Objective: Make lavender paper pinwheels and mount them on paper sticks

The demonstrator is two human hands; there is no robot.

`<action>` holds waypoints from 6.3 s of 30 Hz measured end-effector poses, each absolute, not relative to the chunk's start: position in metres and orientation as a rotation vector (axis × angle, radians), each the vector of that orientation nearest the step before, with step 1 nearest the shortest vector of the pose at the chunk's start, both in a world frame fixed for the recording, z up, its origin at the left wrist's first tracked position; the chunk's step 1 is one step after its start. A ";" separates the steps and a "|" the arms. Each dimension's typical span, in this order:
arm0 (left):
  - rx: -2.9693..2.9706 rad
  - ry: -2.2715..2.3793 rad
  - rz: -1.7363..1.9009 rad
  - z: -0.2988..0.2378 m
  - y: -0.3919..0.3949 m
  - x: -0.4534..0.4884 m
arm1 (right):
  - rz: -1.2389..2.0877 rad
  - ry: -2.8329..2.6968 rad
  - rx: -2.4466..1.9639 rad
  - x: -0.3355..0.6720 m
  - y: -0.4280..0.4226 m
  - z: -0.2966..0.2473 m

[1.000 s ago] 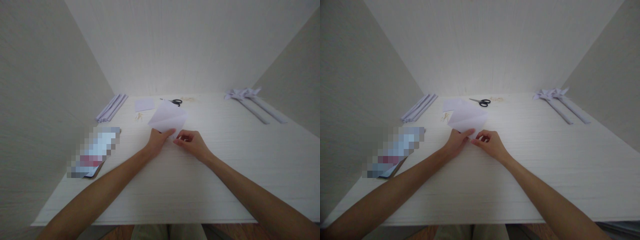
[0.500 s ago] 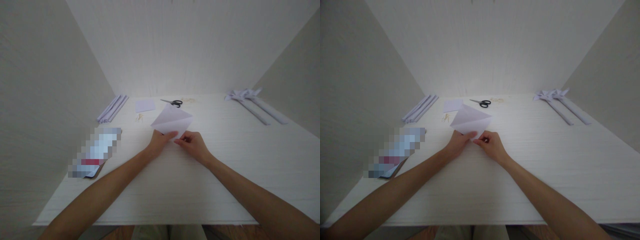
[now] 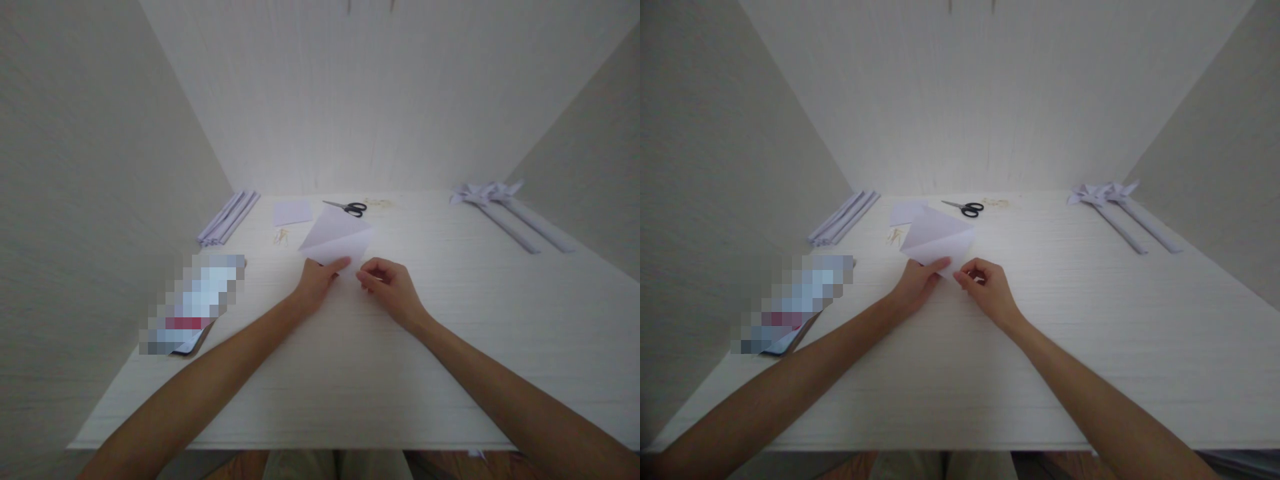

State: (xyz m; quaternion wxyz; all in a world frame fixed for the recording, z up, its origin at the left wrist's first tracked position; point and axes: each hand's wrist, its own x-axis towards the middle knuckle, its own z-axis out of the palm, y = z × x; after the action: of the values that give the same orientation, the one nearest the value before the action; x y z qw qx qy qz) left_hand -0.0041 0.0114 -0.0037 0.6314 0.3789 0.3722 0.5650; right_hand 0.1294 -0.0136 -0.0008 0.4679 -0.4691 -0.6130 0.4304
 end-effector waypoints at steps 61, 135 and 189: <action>0.887 0.949 1.341 -0.012 0.013 -0.007 | 1.083 -1.419 -1.150 0.129 -0.009 -0.008; 0.936 1.018 1.330 -0.015 0.010 0.002 | 0.826 -1.352 -1.300 0.119 -0.011 -0.001; 0.981 1.089 1.341 -0.013 0.008 0.002 | 0.816 -1.380 -1.345 0.118 -0.012 0.001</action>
State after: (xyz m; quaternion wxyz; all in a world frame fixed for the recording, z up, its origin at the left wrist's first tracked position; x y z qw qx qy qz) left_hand 0.0019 0.0079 -0.0126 0.5459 0.4135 0.4593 0.5657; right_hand 0.1183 -0.0118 0.0013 0.5009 -0.5562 -0.5707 0.3376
